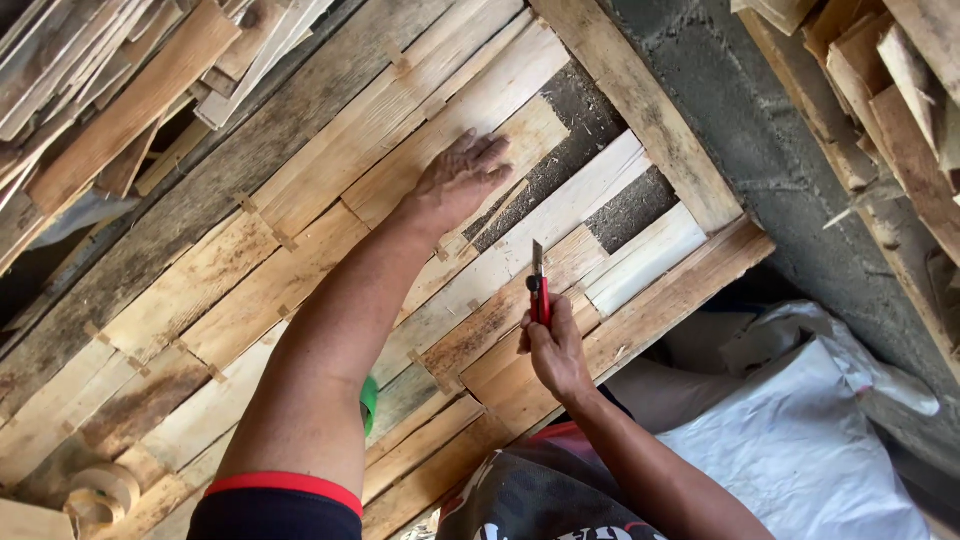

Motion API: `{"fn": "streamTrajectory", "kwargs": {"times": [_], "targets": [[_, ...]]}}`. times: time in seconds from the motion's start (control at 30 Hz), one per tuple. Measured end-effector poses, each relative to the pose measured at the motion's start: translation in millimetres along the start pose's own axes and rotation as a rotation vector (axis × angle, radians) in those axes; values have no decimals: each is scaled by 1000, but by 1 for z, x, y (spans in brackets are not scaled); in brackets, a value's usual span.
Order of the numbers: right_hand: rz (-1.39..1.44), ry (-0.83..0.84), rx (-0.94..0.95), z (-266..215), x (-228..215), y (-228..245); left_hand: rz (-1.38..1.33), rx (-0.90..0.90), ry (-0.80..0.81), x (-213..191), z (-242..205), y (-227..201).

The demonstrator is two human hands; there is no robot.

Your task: Cutting and fitting small wooden strips onto a larger panel.

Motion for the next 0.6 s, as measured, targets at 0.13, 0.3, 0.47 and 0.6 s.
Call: {"fn": "streamTrajectory", "kwargs": {"times": [0.13, 0.3, 0.47, 0.6], "targets": [[-121, 23, -11, -9, -21, 0, 137, -19, -41, -24, -12, -17], [-142, 46, -84, -24, -49, -15, 73, -49, 19, -19, -11, -30], [-125, 74, -116, -31, -82, -40, -100, -183, 7, -8, -13, -39], [-89, 43, -106, -34, -111, -54, -258, -347, -188, 8, -8, -44]]}}
Point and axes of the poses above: each hand's wrist, its own z-axis towards the middle knuckle, its own x-axis out of the palm, y = z × x, the point moved 6 cm from there along z, towards the middle knuckle, and after that the axes turned 6 degrees about y, right-handed, at the moved point
